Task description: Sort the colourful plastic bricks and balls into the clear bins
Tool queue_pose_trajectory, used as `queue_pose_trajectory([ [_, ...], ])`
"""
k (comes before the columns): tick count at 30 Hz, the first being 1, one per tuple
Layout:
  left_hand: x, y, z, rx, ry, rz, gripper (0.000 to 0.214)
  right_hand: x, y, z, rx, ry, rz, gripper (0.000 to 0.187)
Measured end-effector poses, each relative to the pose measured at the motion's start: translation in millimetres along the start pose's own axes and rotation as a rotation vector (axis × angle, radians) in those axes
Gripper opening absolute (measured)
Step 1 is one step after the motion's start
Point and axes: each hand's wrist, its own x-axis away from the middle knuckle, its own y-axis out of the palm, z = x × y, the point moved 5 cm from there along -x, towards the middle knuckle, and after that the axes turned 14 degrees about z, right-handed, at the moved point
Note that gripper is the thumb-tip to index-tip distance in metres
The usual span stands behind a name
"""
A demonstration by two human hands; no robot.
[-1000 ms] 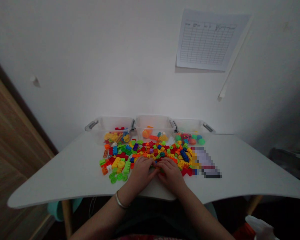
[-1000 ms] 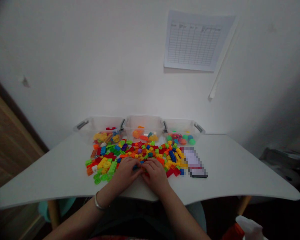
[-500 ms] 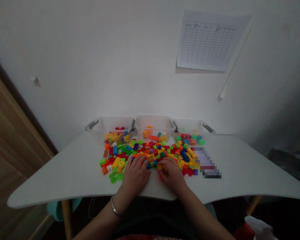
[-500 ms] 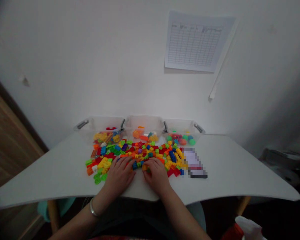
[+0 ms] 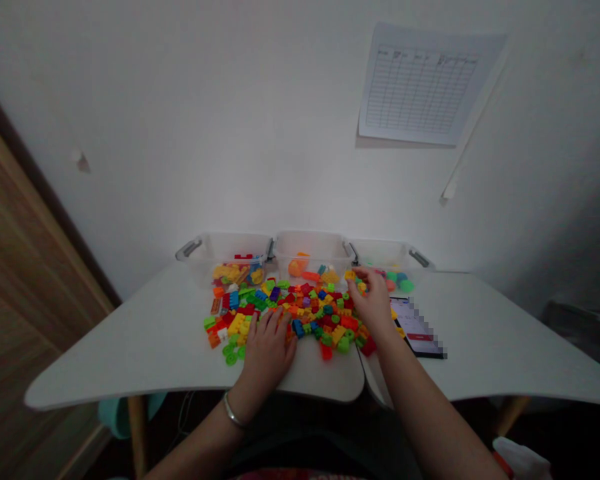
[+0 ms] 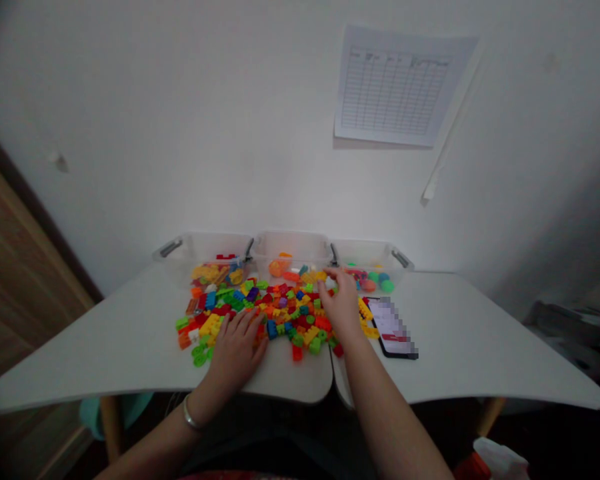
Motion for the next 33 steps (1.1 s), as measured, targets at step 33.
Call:
queue_pose_trajectory([
  [33, -1, -0.5, 1, 0.048, -0.005, -0.024, 0.033, -49, 31, 8, 0.155, -0.059, -0.108, 0.026],
])
